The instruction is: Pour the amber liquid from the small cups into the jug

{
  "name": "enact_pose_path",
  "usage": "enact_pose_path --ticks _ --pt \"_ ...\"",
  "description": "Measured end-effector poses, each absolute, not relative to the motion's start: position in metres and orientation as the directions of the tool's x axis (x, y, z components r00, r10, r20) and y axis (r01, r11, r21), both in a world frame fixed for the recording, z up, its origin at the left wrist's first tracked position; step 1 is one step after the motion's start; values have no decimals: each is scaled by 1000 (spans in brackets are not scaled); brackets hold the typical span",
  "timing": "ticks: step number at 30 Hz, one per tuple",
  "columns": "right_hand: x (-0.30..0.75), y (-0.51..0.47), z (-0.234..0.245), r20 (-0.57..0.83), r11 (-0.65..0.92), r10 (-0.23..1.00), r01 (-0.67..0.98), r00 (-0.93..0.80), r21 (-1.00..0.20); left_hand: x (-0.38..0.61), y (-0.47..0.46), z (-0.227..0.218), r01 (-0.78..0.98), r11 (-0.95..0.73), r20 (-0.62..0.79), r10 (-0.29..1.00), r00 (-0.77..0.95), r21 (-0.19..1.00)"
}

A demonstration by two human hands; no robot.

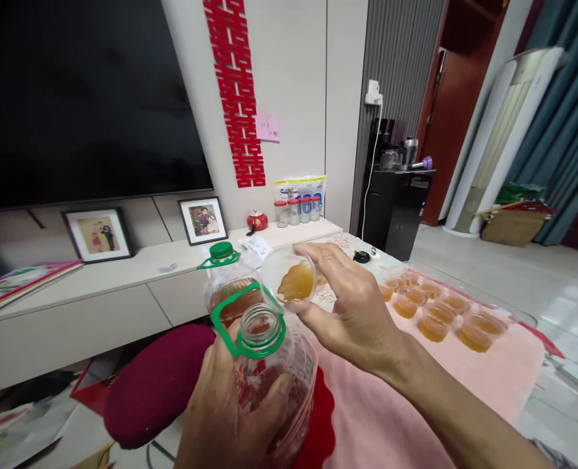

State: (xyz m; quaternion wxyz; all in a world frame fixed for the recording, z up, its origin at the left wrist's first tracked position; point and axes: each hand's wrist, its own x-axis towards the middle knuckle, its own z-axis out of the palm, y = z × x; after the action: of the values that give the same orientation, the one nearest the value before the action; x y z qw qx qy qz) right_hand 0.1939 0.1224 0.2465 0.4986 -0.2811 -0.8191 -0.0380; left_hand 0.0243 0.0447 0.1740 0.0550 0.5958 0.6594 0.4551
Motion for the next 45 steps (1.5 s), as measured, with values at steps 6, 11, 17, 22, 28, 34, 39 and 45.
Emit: enact_pose_path --ticks 6,11,17,22,28,34,39,45 --pt "189 123 254 848 876 336 466 -409 -122 27 43 181 664 -138 429 853 -297 735" --pt "187 122 258 846 875 294 482 -444 -51 26 43 178 687 -110 411 864 -292 718" --pt "186 122 260 851 873 257 488 -459 -1 26 43 177 683 -139 443 847 -294 717" --pt "187 123 261 850 876 203 478 -486 64 26 44 178 680 -141 441 849 -291 720" --pt "187 122 263 837 864 164 486 -522 134 26 44 177 679 -128 428 855 -294 722" --pt "185 121 265 833 843 123 499 -540 199 28 43 181 663 -146 417 867 -272 735" --pt "182 119 265 840 820 84 516 -537 248 25 45 179 705 -152 469 838 -280 693" --pt "180 116 268 831 794 44 525 -554 308 12 49 172 815 -211 545 825 -147 540"
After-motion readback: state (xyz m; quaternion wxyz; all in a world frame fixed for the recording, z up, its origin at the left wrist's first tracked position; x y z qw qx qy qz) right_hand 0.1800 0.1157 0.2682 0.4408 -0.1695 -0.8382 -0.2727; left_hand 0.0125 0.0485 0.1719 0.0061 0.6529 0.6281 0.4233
